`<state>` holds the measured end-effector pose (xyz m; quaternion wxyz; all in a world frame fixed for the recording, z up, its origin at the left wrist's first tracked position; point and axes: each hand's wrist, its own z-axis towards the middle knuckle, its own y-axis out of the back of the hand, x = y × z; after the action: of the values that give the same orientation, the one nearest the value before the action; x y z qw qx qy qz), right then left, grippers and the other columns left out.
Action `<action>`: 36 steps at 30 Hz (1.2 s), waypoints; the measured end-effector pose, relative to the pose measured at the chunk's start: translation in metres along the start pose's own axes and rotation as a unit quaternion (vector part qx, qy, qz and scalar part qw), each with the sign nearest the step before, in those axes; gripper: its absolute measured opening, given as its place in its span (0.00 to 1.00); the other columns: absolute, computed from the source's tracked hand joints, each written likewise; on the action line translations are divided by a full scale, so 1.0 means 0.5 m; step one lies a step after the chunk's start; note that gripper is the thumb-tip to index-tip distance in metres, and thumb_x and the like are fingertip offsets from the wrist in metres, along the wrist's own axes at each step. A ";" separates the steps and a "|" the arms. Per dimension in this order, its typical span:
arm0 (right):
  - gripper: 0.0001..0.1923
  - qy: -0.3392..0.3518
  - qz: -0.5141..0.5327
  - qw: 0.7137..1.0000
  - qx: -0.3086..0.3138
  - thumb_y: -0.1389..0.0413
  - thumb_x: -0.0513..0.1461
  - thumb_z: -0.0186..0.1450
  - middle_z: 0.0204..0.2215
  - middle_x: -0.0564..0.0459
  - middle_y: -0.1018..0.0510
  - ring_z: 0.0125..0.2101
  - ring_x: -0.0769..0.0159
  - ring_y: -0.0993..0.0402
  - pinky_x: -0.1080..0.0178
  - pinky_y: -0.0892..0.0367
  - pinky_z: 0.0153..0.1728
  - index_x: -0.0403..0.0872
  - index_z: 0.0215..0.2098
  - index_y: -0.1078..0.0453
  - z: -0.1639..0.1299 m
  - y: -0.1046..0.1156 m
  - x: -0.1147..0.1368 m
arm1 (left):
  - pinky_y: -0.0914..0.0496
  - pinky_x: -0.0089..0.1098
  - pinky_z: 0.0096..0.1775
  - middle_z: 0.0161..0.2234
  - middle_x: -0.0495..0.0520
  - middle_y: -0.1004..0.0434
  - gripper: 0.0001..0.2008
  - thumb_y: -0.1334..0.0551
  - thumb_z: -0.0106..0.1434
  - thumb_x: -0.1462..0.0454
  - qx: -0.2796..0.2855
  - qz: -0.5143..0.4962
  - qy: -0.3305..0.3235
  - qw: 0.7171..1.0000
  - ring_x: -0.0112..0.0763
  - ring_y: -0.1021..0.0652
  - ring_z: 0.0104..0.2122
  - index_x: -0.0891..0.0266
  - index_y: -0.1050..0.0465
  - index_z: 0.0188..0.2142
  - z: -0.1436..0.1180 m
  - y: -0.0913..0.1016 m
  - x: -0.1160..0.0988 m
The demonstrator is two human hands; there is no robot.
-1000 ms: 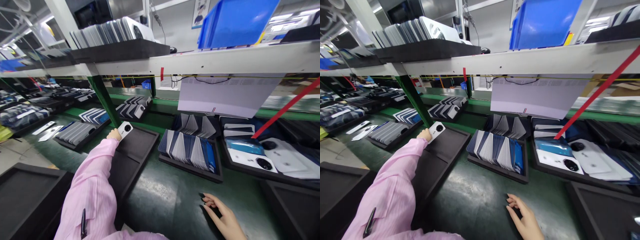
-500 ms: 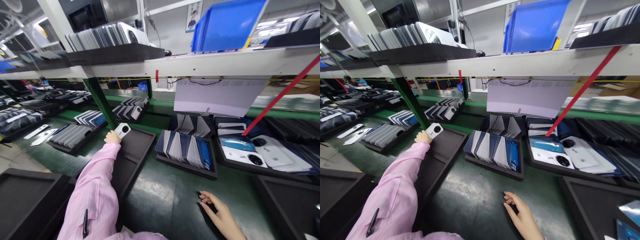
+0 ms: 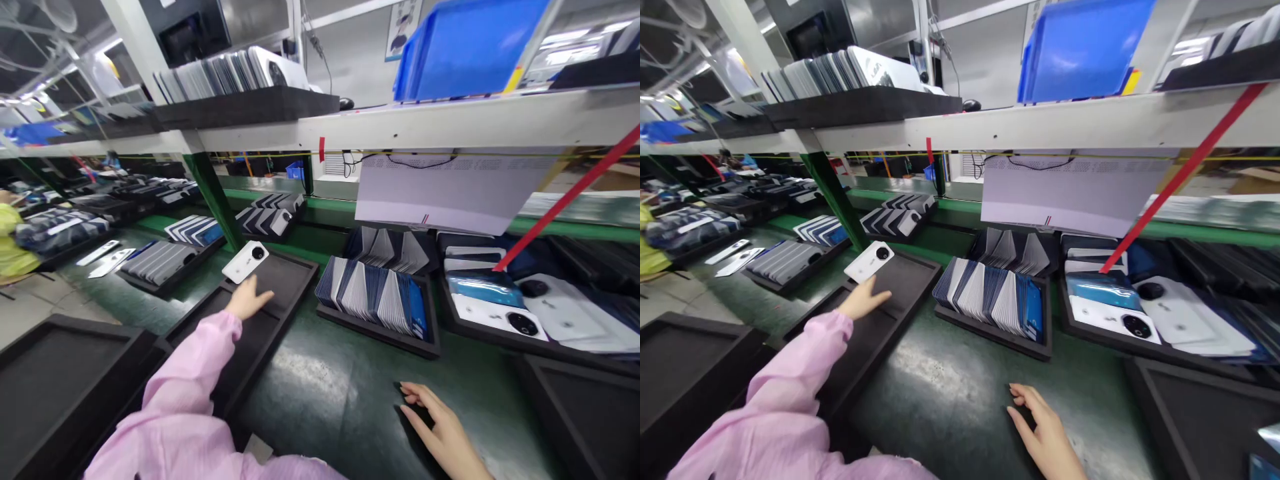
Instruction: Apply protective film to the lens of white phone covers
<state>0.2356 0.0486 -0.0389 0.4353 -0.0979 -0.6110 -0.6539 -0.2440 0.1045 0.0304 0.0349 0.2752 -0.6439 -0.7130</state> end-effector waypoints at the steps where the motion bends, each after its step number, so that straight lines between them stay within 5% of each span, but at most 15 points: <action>1: 0.16 0.007 -0.007 1.000 0.002 0.46 0.46 0.65 0.42 0.48 0.21 0.38 0.63 0.21 0.63 0.24 0.41 0.50 0.48 0.31 -0.002 0.000 -0.001 | 0.41 0.45 0.59 0.61 0.69 0.38 0.37 0.40 0.57 0.49 0.026 -0.012 -0.039 0.999 0.49 0.37 0.61 0.66 0.44 0.60 -0.043 -0.022 -0.006; 4: 0.16 0.027 -0.023 0.999 0.013 0.47 0.46 0.65 0.44 0.47 0.22 0.39 0.62 0.21 0.61 0.24 0.42 0.49 0.49 0.31 -0.006 0.000 0.002 | 0.42 0.55 0.58 0.65 0.69 0.45 0.37 0.37 0.55 0.52 0.074 -0.038 -0.096 0.992 0.55 0.38 0.62 0.63 0.43 0.61 -0.150 -0.091 -0.027; 7: 0.15 0.042 -0.041 0.998 0.025 0.47 0.46 0.65 0.43 0.46 0.21 0.41 0.59 0.21 0.58 0.24 0.43 0.48 0.48 0.30 -0.010 0.000 0.011 | 0.43 0.50 0.60 0.68 0.67 0.57 0.30 0.47 0.63 0.64 0.064 -0.062 -0.117 0.989 0.49 0.42 0.64 0.64 0.48 0.64 -0.189 -0.135 -0.044; 11: 0.16 0.046 -0.063 0.995 0.054 0.47 0.46 0.66 0.45 0.46 0.22 0.46 0.56 0.24 0.53 0.26 0.48 0.48 0.48 0.30 -0.016 0.004 0.021 | 0.41 0.39 0.62 0.68 0.65 0.57 0.29 0.53 0.62 0.71 0.049 -0.086 -0.133 0.986 0.42 0.44 0.65 0.65 0.48 0.64 -0.168 -0.153 -0.061; 22: 0.16 0.017 -0.063 0.994 0.087 0.47 0.44 0.66 0.48 0.46 0.23 0.49 0.54 0.26 0.51 0.29 0.51 0.48 0.51 0.31 -0.025 0.011 0.033 | 0.40 0.42 0.61 0.69 0.64 0.57 0.32 0.50 0.60 0.74 0.032 -0.102 -0.142 0.984 0.46 0.41 0.64 0.63 0.48 0.64 -0.119 -0.180 -0.085; 30: 0.16 0.003 -0.050 0.995 0.088 0.47 0.43 0.66 0.48 0.46 0.24 0.49 0.55 0.26 0.52 0.29 0.51 0.49 0.50 0.31 -0.022 0.018 0.039 | 0.40 0.44 0.61 0.69 0.63 0.58 0.32 0.46 0.59 0.70 0.039 -0.125 -0.140 0.981 0.48 0.39 0.63 0.63 0.47 0.64 -0.130 -0.167 -0.098; 36: 0.15 0.001 -0.039 0.996 0.084 0.47 0.44 0.65 0.47 0.47 0.23 0.46 0.57 0.24 0.54 0.27 0.48 0.49 0.49 0.31 -0.021 0.014 0.030 | 0.37 0.40 0.59 0.63 0.60 0.40 0.28 0.39 0.59 0.62 0.011 -0.178 -0.079 0.981 0.42 0.32 0.60 0.62 0.39 0.59 -0.102 -0.136 -0.082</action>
<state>0.2357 0.0335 -0.0262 0.4167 -0.0363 -0.6670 -0.6166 -0.1663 0.0868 -0.0201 -0.1466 0.3292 -0.5932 -0.7198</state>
